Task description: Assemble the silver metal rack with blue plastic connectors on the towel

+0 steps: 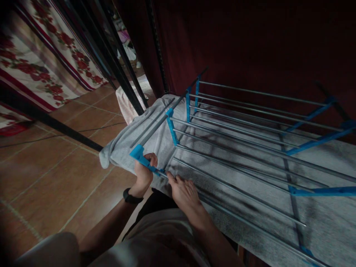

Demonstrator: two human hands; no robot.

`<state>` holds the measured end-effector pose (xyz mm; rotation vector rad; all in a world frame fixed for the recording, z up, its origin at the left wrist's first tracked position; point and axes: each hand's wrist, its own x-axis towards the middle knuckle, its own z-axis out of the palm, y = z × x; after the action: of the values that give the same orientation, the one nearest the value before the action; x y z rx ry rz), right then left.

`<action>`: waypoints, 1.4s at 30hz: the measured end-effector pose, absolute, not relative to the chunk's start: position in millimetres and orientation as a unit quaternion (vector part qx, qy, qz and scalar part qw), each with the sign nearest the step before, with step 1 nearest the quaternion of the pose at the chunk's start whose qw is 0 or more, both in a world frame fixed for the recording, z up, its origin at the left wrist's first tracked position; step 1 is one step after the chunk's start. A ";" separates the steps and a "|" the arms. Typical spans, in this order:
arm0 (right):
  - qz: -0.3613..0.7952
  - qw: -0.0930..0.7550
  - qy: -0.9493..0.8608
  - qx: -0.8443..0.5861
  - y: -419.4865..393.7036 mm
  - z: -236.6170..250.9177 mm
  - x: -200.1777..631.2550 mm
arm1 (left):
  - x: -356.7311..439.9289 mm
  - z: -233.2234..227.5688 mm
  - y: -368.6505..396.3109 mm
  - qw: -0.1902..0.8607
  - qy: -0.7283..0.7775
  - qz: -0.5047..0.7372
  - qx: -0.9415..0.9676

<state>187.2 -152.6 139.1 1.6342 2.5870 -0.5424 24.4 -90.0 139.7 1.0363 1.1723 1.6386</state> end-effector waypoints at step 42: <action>-0.091 -0.181 0.838 0.507 -159.9 145.6 197.5 | 5.9 149.1 -77.8 0.489 0.474 0.564 0.467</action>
<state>197.5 -159.9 145.6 1.8070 2.9867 -0.3251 5.9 -77.8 149.1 1.1345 1.1528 1.3711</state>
